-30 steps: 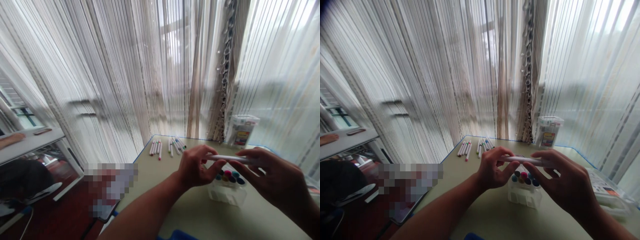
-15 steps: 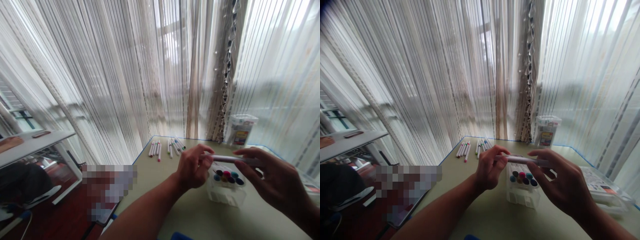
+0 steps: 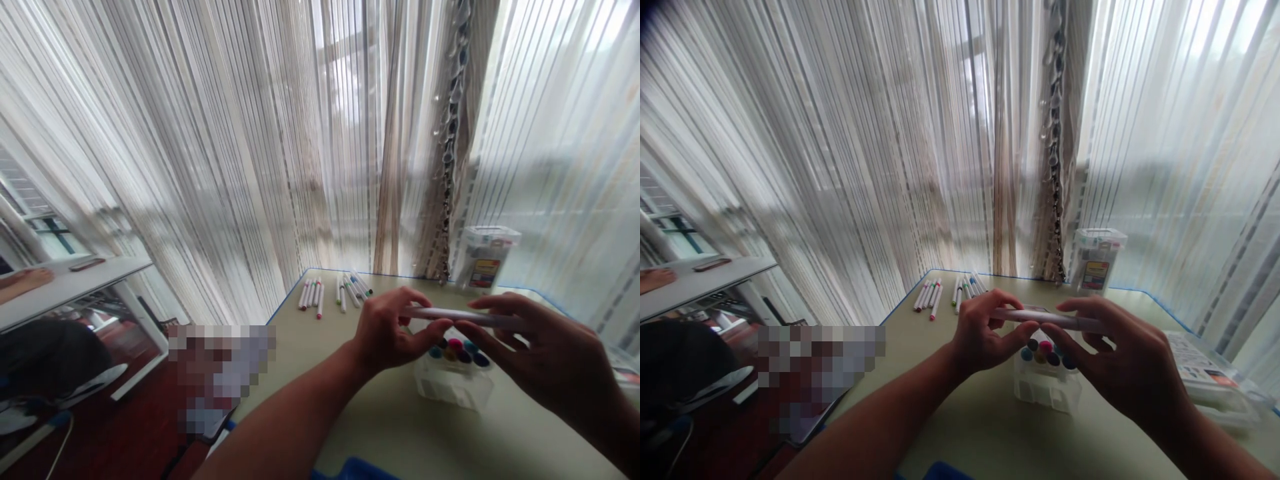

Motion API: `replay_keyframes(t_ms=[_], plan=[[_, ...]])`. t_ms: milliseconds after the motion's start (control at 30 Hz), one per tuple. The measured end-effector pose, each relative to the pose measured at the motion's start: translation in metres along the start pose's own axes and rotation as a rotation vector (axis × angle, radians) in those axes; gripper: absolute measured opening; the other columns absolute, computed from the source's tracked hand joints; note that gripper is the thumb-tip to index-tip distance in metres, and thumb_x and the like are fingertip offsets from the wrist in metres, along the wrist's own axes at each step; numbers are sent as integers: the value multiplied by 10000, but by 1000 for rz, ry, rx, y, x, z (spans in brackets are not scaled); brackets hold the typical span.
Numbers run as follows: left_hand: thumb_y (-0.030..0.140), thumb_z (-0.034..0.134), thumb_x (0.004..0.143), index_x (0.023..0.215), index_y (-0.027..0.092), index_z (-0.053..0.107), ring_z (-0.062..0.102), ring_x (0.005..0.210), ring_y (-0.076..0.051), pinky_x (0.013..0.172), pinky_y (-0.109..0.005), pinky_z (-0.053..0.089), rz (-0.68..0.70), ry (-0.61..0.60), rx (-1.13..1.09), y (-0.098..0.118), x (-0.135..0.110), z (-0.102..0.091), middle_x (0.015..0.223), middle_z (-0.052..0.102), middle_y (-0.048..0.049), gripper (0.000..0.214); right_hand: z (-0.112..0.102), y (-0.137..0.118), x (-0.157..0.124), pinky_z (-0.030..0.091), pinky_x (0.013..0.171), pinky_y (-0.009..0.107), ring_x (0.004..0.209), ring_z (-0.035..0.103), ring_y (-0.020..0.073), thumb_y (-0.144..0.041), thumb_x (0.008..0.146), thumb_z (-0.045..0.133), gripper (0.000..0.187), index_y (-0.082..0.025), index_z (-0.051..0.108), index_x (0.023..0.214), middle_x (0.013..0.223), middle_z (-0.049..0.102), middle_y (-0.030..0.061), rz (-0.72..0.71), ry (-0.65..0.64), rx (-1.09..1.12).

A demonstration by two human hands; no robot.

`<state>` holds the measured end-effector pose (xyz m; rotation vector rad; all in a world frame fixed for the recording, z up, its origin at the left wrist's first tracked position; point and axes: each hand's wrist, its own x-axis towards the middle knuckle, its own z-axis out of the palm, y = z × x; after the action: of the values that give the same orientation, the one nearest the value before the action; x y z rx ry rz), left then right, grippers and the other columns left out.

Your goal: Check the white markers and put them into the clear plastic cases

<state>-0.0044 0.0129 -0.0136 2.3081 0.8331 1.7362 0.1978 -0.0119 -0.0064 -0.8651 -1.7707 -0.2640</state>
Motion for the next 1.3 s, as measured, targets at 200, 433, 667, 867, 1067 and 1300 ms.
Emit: replay_keyframes(t_ms=[200,433,667,867,1067,1300], plan=[[431,788,748,805,157,681,460,463,-58,469,-175,392,32,23,-24,-1,1,1,581,589,37,300,0,1,-1,470,393,180,435,591,102,-504,865,684,276,-230,670,894,674,677,-15,5,-10,-14],[442,769,771,816,154,683,456,463,-53,466,-169,385,34,22,-8,0,1,1,580,586,38,304,-1,-1,0,466,403,184,429,595,100,-534,865,680,314,-222,658,892,671,679,-16,-23,-4,-60],[451,767,776,818,154,685,454,459,-52,465,-167,393,28,17,-2,0,1,1,583,590,36,311,-1,0,1,465,402,184,431,598,101,-560,874,657,345,-215,656,888,669,677,-8,-28,-9,-79],[427,785,760,808,151,679,454,465,-50,474,-168,392,54,22,-4,0,1,0,586,584,40,300,-1,0,0,472,409,179,443,613,100,-552,881,652,339,-213,654,896,684,682,-7,-37,-16,-74],[396,789,757,804,147,671,443,461,-44,472,-165,384,76,36,-5,0,2,1,579,562,49,279,0,0,0,472,409,185,433,603,99,-552,881,650,334,-218,651,890,681,674,-13,-26,-16,-63],[431,778,763,817,156,679,466,471,-55,477,-174,402,45,8,7,-1,1,0,586,585,39,298,1,1,0,457,388,197,421,589,104,-545,855,683,321,-225,666,882,677,677,-14,-22,-9,-39]])
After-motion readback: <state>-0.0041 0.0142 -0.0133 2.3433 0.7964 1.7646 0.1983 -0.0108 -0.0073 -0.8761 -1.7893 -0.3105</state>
